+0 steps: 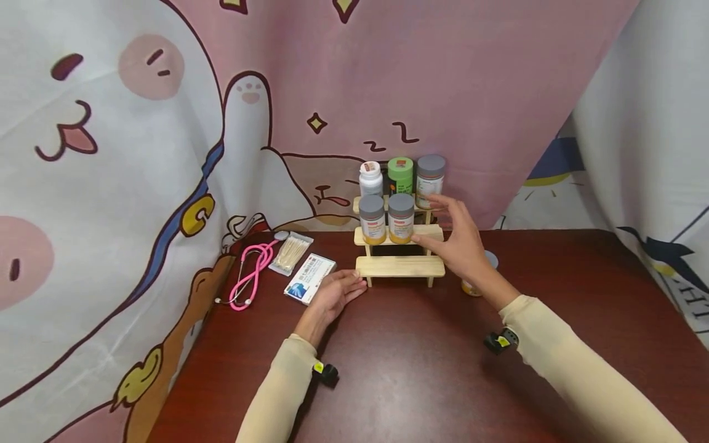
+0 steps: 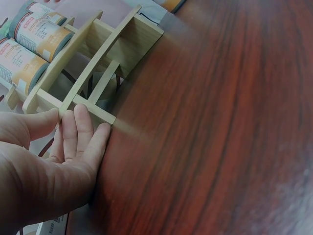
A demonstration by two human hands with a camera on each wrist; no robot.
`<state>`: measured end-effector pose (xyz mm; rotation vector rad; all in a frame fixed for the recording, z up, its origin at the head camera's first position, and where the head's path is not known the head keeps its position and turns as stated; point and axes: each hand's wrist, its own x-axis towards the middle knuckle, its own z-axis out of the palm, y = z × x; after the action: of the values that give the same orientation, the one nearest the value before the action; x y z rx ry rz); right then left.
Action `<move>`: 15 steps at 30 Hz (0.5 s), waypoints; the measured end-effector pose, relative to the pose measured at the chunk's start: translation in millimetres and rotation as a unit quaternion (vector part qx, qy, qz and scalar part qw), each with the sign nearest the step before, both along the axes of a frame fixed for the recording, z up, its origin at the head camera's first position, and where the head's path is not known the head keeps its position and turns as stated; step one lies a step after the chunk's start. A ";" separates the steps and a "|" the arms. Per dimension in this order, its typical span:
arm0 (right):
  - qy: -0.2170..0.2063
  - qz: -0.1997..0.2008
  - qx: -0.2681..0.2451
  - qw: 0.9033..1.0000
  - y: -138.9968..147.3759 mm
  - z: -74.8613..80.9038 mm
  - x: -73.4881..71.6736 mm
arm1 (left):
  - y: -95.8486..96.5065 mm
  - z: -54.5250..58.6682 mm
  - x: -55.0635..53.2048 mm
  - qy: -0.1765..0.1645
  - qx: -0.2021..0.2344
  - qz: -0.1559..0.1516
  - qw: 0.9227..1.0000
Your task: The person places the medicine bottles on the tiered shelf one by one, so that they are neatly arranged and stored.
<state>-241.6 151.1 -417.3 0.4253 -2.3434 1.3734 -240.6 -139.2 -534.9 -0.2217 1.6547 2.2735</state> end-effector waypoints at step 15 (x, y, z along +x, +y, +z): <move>-0.070 0.019 0.124 0.990 70.6 -16.9 27.8 | 1.6 -0.5 0.5 0.002 -0.002 -0.004 1.000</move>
<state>-213.8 221.6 -434.3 0.4584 -2.6463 1.1648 -240.2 -137.6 -535.4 -0.2102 1.6601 2.2663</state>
